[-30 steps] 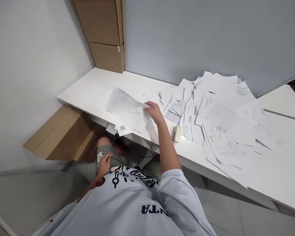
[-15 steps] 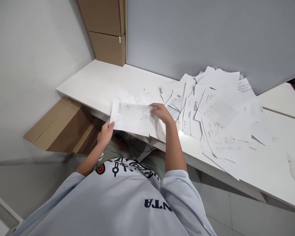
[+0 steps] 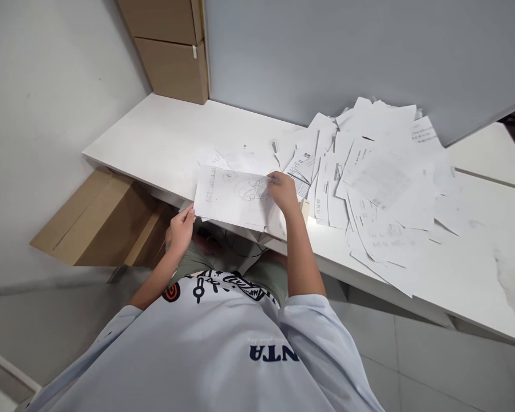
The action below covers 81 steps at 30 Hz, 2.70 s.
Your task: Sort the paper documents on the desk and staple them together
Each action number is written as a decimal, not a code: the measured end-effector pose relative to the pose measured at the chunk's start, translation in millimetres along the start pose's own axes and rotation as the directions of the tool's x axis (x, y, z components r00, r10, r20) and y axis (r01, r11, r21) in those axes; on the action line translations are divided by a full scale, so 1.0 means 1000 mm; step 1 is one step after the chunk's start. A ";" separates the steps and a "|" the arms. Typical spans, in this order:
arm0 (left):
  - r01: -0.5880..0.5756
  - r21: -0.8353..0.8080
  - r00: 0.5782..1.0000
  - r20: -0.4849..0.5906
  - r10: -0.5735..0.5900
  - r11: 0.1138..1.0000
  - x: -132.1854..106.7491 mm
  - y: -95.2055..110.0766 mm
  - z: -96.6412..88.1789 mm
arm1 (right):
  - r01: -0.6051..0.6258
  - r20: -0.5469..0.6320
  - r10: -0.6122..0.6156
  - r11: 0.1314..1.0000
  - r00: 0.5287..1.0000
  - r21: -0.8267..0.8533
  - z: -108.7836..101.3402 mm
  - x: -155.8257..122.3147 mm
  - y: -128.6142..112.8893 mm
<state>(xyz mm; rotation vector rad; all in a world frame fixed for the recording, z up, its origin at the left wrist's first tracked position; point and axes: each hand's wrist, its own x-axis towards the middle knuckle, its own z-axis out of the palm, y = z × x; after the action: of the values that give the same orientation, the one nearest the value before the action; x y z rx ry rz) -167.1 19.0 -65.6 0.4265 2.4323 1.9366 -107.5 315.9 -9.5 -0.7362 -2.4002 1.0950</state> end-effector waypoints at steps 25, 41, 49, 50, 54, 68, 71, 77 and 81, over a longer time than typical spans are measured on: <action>-0.199 -0.252 0.947 0.199 0.252 0.947 -0.003 0.036 0.042 | 0.357 -0.305 -0.251 0.859 0.919 0.367 -0.025 -0.096 -0.044; 0.409 -0.006 0.840 0.394 -0.374 0.913 -0.093 0.061 -0.050 | -0.424 0.192 0.436 0.533 0.879 0.733 -0.015 -0.220 -0.012; 0.435 0.033 0.757 0.527 -0.385 0.900 -0.086 0.058 -0.043 | -0.449 0.164 0.452 0.649 0.877 0.613 -0.011 -0.220 0.003; 0.440 0.022 0.752 0.538 -0.382 0.898 -0.083 0.061 -0.044 | -0.441 0.151 0.447 0.669 0.882 0.598 -0.010 -0.215 0.002; 0.484 0.020 0.709 0.576 -0.405 0.875 -0.073 0.080 -0.048 | -0.427 0.107 0.448 0.713 0.888 0.556 -0.013 -0.195 -0.001; 0.514 0.055 0.779 0.388 -0.493 0.856 -0.107 0.038 -0.023 | -0.563 0.327 0.470 0.558 0.820 0.610 0.010 -0.237 0.038; 0.510 0.059 0.774 0.402 -0.488 0.858 -0.110 0.034 -0.019 | -0.586 0.365 0.470 0.514 0.804 0.627 0.002 -0.247 0.041; 0.517 -0.125 0.764 0.513 -0.391 0.847 -0.099 0.043 0.022 | -0.557 0.189 0.582 0.558 0.791 0.615 -0.033 -0.237 0.059; 0.570 -0.175 0.705 0.606 -0.368 0.803 -0.092 0.062 0.061 | -0.508 -0.031 0.669 0.592 0.742 0.626 -0.058 -0.225 0.083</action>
<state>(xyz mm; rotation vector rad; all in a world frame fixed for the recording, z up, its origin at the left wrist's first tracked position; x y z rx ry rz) -55.0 69.8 -36.3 0.2454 1.5830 1.6606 124.7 258.0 -69.3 -1.3953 -1.4330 1.7487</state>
